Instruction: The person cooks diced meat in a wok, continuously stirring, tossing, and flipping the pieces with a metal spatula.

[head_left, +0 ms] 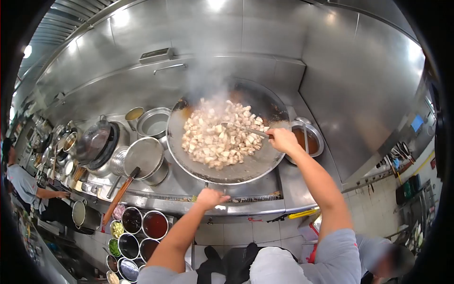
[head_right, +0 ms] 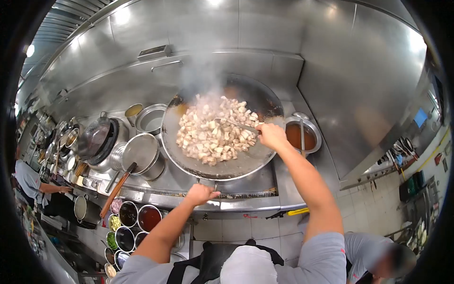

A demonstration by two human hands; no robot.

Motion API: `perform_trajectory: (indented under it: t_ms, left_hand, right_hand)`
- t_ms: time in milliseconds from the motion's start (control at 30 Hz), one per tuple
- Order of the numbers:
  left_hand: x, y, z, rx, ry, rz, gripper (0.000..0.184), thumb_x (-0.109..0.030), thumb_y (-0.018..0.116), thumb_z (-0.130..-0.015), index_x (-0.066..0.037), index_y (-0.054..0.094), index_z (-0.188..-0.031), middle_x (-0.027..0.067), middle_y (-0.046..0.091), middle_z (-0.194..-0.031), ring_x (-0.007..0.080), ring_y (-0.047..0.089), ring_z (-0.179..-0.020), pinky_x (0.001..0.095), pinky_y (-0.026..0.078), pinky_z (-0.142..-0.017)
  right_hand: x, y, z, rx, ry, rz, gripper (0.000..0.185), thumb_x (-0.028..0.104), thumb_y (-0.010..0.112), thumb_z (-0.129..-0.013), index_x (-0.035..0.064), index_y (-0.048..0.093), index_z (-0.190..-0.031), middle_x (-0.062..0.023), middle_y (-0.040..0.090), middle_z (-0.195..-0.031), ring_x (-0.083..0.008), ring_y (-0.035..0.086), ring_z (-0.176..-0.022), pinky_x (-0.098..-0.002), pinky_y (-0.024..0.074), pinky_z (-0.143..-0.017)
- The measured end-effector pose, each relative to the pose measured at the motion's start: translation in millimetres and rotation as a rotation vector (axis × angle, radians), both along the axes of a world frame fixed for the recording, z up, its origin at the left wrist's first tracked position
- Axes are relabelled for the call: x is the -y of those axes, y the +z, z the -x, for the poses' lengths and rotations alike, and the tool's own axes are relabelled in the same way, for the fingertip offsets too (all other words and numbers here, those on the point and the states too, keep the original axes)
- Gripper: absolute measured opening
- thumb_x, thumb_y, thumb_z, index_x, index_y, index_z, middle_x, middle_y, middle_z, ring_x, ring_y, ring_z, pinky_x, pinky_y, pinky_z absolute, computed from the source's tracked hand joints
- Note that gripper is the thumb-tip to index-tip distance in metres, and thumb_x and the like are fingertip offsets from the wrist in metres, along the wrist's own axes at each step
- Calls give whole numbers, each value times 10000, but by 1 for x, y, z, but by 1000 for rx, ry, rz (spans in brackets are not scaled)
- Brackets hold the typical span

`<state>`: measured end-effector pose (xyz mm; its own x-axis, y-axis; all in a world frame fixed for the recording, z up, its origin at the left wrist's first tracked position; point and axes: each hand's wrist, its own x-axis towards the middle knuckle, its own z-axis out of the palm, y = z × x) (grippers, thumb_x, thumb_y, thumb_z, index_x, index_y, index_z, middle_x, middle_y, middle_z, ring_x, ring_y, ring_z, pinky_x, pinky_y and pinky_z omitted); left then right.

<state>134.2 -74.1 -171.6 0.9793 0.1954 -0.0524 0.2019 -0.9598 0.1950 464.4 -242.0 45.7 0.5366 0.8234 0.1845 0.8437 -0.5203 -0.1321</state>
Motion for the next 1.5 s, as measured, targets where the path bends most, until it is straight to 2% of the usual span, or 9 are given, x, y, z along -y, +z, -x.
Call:
perform_trajectory:
  t_ms: [200, 400, 600, 800, 933, 1100, 1233, 1367, 1500]
  left_hand:
    - [7, -11, 1, 169, -27, -21, 637, -652, 504, -1086, -112, 701, -812, 160, 737, -704, 402, 752, -704, 521, 590, -677]
    - [42, -26, -17, 363, -22, -41, 578, -595, 574, -1075, -117, 694, -773, 121, 718, -646, 328, 718, -578, 488, 555, -594]
    - [45, -18, -27, 327, 18, -35, 591, -616, 565, -1071, -126, 722, -779, 111, 718, -632, 309, 719, -562, 469, 554, -596]
    - [11, -45, -29, 386, -15, -35, 600, -616, 587, -1062, -110, 692, -756, 144, 687, -594, 364, 704, -556, 502, 558, -571]
    - [0, -31, -16, 314, -26, -30, 579, -605, 560, -1075, -109, 699, -811, 125, 729, -685, 342, 730, -642, 499, 556, -692]
    - [-9, -31, 11, 492, -50, -30, 443, -536, 600, -1060, -108, 645, -951, 97, 720, -908, 279, 708, -872, 455, 475, -888]
    - [-9, -28, 23, 495, -57, -80, 433, -531, 590, -1065, -115, 660, -966, 95, 721, -926, 278, 705, -888, 451, 466, -885]
    - [-2, -32, 22, 436, -43, -22, 422, -517, 576, -1078, -118, 677, -985, 100, 738, -939, 284, 722, -912, 451, 468, -900]
    - [1, -26, 24, 382, -19, -37, 430, -513, 559, -1090, -117, 683, -978, 108, 753, -921, 284, 742, -897, 448, 480, -903]
  right_hand:
    - [130, 54, 67, 71, 10, 33, 339, 166, 748, -917, 199, 809, -1248, -153, 805, -1008, -392, 766, -921, -519, 611, -811]
    - [165, 19, 108, 233, -96, 402, 478, 72, 679, -925, 251, 758, -1362, -160, 750, -1010, -353, 775, -830, -482, 622, -716]
    - [12, -99, 32, 286, 30, 184, 347, 106, 622, -966, 72, 673, -1307, -172, 738, -913, -350, 789, -837, -474, 638, -680]
    - [-125, -73, 3, 379, 48, 22, 130, 94, 648, -932, 84, 751, -1010, -145, 794, -920, -328, 801, -909, -474, 652, -760]
    - [-63, -5, 45, 332, -9, 156, 205, 98, 659, -910, 95, 777, -1077, -162, 801, -951, -360, 799, -897, -499, 643, -775]
    - [86, -14, 122, 71, -23, 12, 298, 190, 739, -940, 194, 775, -1236, -188, 776, -949, -428, 747, -892, -542, 588, -814]
    - [150, -12, 199, -3, -22, 61, 394, 167, 767, -921, 213, 777, -1312, -183, 754, -907, -411, 740, -837, -524, 591, -773]
    - [121, -11, 236, -5, 21, 153, 423, 151, 744, -935, 223, 753, -1351, -179, 752, -908, -388, 751, -815, -511, 599, -734]
    - [0, -97, 206, 179, 60, 189, 379, 127, 663, -956, 170, 689, -1332, -194, 745, -934, -369, 769, -804, -510, 616, -707]
